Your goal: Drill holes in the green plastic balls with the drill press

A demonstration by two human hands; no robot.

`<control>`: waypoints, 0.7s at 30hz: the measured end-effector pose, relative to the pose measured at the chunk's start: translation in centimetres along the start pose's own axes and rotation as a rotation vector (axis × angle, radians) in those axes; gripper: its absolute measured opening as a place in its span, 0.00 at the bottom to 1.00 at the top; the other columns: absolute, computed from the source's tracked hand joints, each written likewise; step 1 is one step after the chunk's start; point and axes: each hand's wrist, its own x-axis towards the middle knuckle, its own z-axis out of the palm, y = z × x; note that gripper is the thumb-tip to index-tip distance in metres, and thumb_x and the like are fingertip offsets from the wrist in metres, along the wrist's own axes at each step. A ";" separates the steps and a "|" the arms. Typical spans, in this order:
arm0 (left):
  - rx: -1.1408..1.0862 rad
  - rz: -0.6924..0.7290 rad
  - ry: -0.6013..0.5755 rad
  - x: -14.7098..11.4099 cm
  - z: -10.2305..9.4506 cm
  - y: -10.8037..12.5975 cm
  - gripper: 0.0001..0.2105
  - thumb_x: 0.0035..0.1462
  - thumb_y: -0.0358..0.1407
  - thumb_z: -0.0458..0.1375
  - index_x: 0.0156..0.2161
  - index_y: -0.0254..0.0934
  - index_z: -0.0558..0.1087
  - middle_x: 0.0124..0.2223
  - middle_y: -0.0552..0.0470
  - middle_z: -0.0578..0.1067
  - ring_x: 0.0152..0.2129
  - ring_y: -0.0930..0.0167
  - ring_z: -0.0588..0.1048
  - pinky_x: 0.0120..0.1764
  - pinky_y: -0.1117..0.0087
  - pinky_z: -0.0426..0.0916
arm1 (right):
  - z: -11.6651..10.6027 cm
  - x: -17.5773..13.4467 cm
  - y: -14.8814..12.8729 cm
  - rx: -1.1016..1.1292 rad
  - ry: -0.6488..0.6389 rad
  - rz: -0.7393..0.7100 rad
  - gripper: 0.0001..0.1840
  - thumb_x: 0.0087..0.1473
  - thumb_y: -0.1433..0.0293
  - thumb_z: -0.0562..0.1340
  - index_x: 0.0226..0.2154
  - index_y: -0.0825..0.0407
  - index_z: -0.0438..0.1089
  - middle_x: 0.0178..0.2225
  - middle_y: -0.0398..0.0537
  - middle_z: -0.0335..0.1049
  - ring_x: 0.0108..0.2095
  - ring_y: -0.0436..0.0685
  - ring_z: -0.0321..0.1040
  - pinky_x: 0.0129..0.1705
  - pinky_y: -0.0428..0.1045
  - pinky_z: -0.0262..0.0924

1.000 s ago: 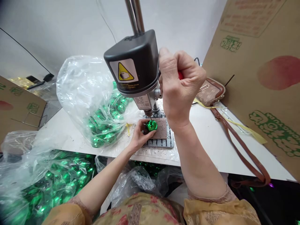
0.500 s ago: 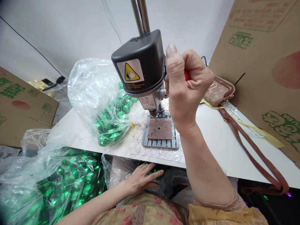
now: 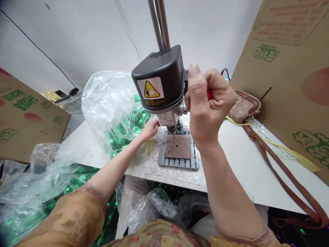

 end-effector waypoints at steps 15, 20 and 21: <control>-0.013 0.089 -0.031 0.7 1.0 -2.3 0.12 0.61 0.30 0.57 0.49 0.39 0.73 0.40 0.51 0.76 0.35 0.69 0.76 0.42 0.69 0.71 | -0.1 0.0 0.1 0.008 0.008 -0.004 0.22 0.60 0.68 0.61 0.19 0.49 0.54 0.15 0.34 0.52 0.16 0.43 0.48 0.19 0.48 0.46; 0.102 -0.114 0.029 1.0 0.4 -3.2 0.20 0.63 0.24 0.45 0.56 0.36 0.70 0.44 0.45 0.77 0.38 0.66 0.78 0.43 0.66 0.72 | -0.2 0.0 0.4 0.023 0.018 -0.019 0.21 0.59 0.68 0.62 0.19 0.48 0.54 0.14 0.34 0.53 0.15 0.45 0.49 0.19 0.50 0.45; 0.148 -0.147 0.035 1.3 0.1 -3.3 0.21 0.62 0.22 0.46 0.56 0.35 0.70 0.48 0.41 0.76 0.43 0.63 0.77 0.45 0.63 0.72 | -0.2 0.0 0.4 0.023 0.019 -0.016 0.21 0.59 0.68 0.62 0.19 0.49 0.55 0.14 0.34 0.54 0.15 0.45 0.49 0.19 0.50 0.46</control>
